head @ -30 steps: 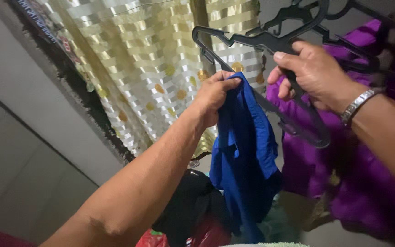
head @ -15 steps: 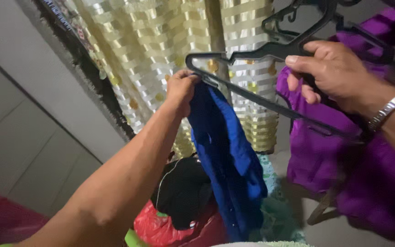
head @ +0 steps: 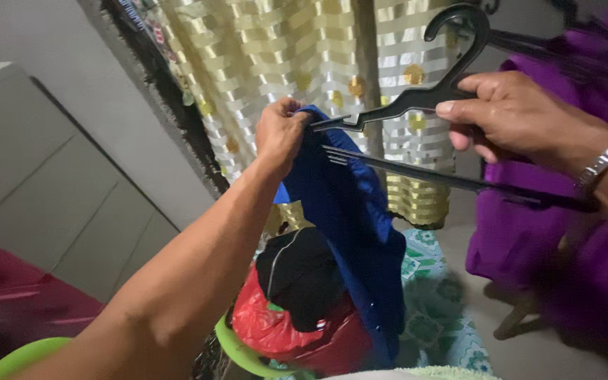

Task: The person places a purple vest, a blue shirt, and a black jacket onto hangers and hangs them one at a time on a wooden pole rack. The person buttons the blue shirt and zips the black jacket before placing them on the hangers.

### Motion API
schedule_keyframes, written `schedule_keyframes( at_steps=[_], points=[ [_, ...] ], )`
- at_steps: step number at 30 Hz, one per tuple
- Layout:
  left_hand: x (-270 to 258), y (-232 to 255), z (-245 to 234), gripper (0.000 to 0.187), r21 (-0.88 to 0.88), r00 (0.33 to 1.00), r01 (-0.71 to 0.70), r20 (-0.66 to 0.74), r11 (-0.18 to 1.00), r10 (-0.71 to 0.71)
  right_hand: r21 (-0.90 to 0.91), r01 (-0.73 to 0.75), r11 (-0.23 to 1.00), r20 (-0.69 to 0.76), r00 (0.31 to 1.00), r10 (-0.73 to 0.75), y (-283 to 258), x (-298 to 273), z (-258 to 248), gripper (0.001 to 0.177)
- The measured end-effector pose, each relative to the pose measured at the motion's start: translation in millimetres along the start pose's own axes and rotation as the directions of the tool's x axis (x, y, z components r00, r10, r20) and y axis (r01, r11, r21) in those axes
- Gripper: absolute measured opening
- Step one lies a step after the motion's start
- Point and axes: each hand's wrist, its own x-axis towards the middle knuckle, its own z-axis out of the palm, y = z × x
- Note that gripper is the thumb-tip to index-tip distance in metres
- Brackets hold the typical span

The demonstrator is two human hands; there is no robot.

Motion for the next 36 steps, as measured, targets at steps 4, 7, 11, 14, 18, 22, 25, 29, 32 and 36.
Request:
schedule_keyframes(
  at_steps=[4, 7, 11, 14, 18, 22, 25, 29, 32, 36],
  points=[
    [-8, -6, -30, 0.026, 0.076, 0.996, -0.089, -0.011, 0.993, 0.09, -0.124, 0.001, 0.992, -0.01, 1.0, -0.003, -32, -9, 19, 0.032],
    [-14, -7, -39, 0.025, 0.038, 0.991, -0.131, 0.029, 0.991, 0.13, -0.202, -0.049, 0.978, -0.026, 0.999, 0.045, -48, -12, 40, 0.031],
    [-23, 0, -47, 0.023, -0.01, 0.965, -0.245, 0.098, 0.97, 0.244, -0.254, -0.103, 0.962, 0.023, 0.993, 0.112, -54, -13, 77, 0.024],
    [-31, 2, -51, 0.024, -0.063, 0.943, -0.276, 0.177, 0.959, 0.283, -0.16, -0.077, 0.984, 0.055, 0.995, 0.086, -52, -18, 96, 0.03],
    [-35, -1, -58, 0.026, -0.035, 0.927, -0.341, 0.151, 0.939, 0.343, -0.124, -0.095, 0.988, 0.021, 0.995, 0.098, -49, -22, 86, 0.029],
    [-32, 12, -59, 0.025, 0.044, 0.924, -0.355, 0.166, 0.934, 0.344, -0.062, -0.065, 0.996, -0.039, 0.997, 0.063, -45, -42, 65, 0.027],
    [-37, 31, -51, 0.026, 0.005, 0.895, -0.397, 0.225, 0.918, 0.386, -0.084, -0.077, 0.993, -0.025, 0.997, 0.075, -43, -47, 68, 0.026],
    [-48, 55, -38, 0.027, -0.098, 0.832, -0.505, 0.206, 0.857, 0.514, -0.031, -0.086, 0.996, 0.018, 0.996, 0.087, -37, -45, 66, 0.036],
    [-59, 71, -30, 0.024, -0.156, 0.869, -0.413, 0.225, 0.897, 0.44, 0.058, -0.051, 0.997, -0.092, 0.994, 0.056, -25, -46, 52, 0.021],
    [-75, 97, -12, 0.02, -0.254, 0.86, -0.385, 0.249, 0.887, 0.445, 0.263, 0.055, 0.963, -0.156, 0.988, -0.013, -2, -56, 23, 0.021]
  ],
)
